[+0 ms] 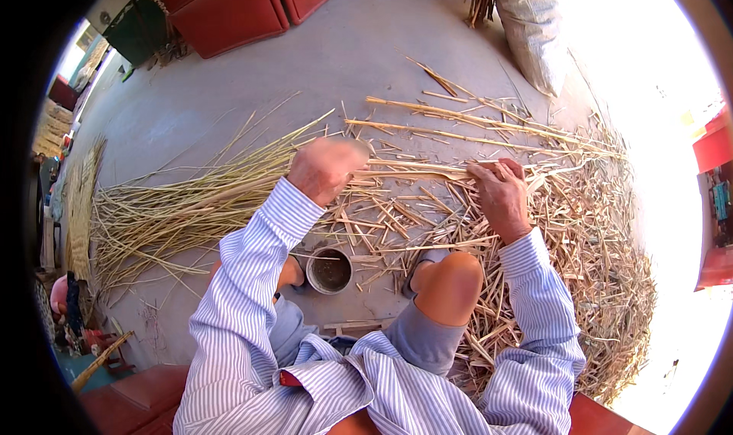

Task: The person sits on the floor and repeatedly picks up long dried straw stalks. They pull off the outer layers and leaves by hand, separating the usable core from the waste. The processed stalks are placed in a pile to the left, while the discarded waste accumulates on the right.

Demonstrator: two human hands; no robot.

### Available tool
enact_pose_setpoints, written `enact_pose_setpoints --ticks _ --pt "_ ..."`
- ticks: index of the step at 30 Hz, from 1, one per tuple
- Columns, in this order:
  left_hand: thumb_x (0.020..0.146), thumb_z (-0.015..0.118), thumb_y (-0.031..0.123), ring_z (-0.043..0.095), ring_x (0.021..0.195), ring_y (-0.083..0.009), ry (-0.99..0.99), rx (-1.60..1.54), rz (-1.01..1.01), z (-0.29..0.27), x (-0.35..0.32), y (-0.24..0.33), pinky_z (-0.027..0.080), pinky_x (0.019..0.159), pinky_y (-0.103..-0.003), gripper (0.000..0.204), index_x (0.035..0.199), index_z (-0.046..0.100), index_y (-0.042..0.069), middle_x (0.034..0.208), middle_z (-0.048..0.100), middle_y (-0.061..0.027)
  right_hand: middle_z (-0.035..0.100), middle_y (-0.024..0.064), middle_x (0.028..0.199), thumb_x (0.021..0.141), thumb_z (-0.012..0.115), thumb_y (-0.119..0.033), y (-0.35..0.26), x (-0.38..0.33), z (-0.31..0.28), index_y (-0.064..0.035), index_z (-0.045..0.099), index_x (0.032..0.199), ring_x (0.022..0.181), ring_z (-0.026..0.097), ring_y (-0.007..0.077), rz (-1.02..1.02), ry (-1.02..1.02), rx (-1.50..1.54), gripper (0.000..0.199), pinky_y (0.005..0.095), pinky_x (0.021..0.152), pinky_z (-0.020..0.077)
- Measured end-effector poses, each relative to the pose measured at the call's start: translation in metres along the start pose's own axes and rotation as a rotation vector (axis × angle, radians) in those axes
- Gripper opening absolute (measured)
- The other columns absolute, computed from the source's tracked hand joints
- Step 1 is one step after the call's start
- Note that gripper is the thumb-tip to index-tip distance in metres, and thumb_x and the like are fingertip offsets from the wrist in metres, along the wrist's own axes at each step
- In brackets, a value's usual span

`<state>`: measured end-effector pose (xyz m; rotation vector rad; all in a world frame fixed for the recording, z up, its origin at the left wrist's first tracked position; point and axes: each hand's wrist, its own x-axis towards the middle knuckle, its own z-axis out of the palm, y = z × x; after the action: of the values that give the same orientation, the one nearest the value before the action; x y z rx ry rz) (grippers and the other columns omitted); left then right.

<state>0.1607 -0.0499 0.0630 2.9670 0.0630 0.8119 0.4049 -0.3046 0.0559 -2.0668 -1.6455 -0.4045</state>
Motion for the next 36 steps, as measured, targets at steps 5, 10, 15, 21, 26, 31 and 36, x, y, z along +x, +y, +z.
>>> enact_pose_setpoints --ticks 5,10,15,21,26,31,36 --pt "0.085 0.07 0.022 0.064 0.07 -0.0299 0.059 0.014 -0.053 -0.067 -0.014 0.016 0.05 0.057 -0.041 0.014 0.083 0.067 0.009 0.073 0.064 -0.0097 0.071 0.0102 0.097 0.093 0.061 -0.014 0.037 -0.029 -0.042 -0.0046 0.07 0.105 0.098 0.065 0.0259 0.646 0.526 0.075 0.018 0.0372 0.089 0.0475" --pt "0.088 0.069 0.028 0.064 0.067 -0.0317 0.05 -0.1 -0.291 -0.08 0.001 0.046 0.049 0.058 -0.042 0.023 0.082 0.066 0.005 0.075 0.065 -0.0123 0.066 0.0144 0.104 0.09 0.068 -0.022 0.1 -0.131 -0.072 0.0056 0.058 0.118 0.094 0.064 0.0227 1.266 0.498 0.48 0.041 0.0316 0.081 0.0511" --pt "0.087 0.069 0.031 0.063 0.066 -0.0316 0.021 -0.11 -0.281 -0.094 0.009 0.063 0.048 0.058 -0.042 0.026 0.082 0.066 0.006 0.074 0.064 -0.0118 0.063 0.0143 0.118 0.096 0.063 -0.023 -0.017 -0.047 -0.039 0.0027 0.04 0.139 0.105 0.065 0.0205 0.979 0.089 1.589 0.056 0.0275 0.078 0.0549" --pt "0.084 0.071 0.028 0.064 0.07 -0.0305 0.024 -0.054 -0.236 -0.102 0.001 0.066 0.049 0.059 -0.041 0.021 0.085 0.067 0.007 0.077 0.066 -0.0107 0.069 0.0077 0.099 0.099 0.059 -0.022 -0.043 0.02 -0.002 -0.004 0.062 0.109 0.084 0.067 0.0144 0.774 0.237 1.967 0.021 0.0255 0.07 0.0568" --pt "0.077 0.07 0.016 0.062 0.072 -0.0285 0.081 0.151 -0.084 -0.083 -0.018 0.044 0.051 0.061 -0.041 0.01 0.085 0.067 0.011 0.076 0.064 -0.0083 0.071 0.0081 0.095 0.097 0.062 -0.02 -0.045 0.038 0.021 -0.0042 0.065 0.1 0.082 0.069 0.014 0.821 0.189 1.904 0.016 0.0236 0.067 0.0595" --pt "0.075 0.069 0.013 0.059 0.068 -0.0249 0.215 0.304 0.05 -0.064 -0.026 0.037 0.05 0.061 -0.041 0.014 0.089 0.066 0.013 0.072 0.057 -0.005 0.071 0.0074 0.093 0.096 0.064 -0.019 -0.053 0.044 0.038 -0.0054 0.066 0.097 0.077 0.069 0.0129 0.863 0.215 1.878 0.014 0.0222 0.065 0.0597" --pt "0.076 0.073 0.015 0.061 0.07 -0.0231 0.278 0.157 -0.122 -0.072 -0.015 0.057 0.047 0.065 -0.04 0.011 0.085 0.068 0.012 0.075 0.064 -0.0035 0.069 0.006 0.086 0.094 0.066 -0.021 -0.057 0.047 0.038 -0.0043 0.066 0.096 0.074 0.068 0.0126 0.972 0.224 1.824 0.017 0.0211 0.06 0.0572"
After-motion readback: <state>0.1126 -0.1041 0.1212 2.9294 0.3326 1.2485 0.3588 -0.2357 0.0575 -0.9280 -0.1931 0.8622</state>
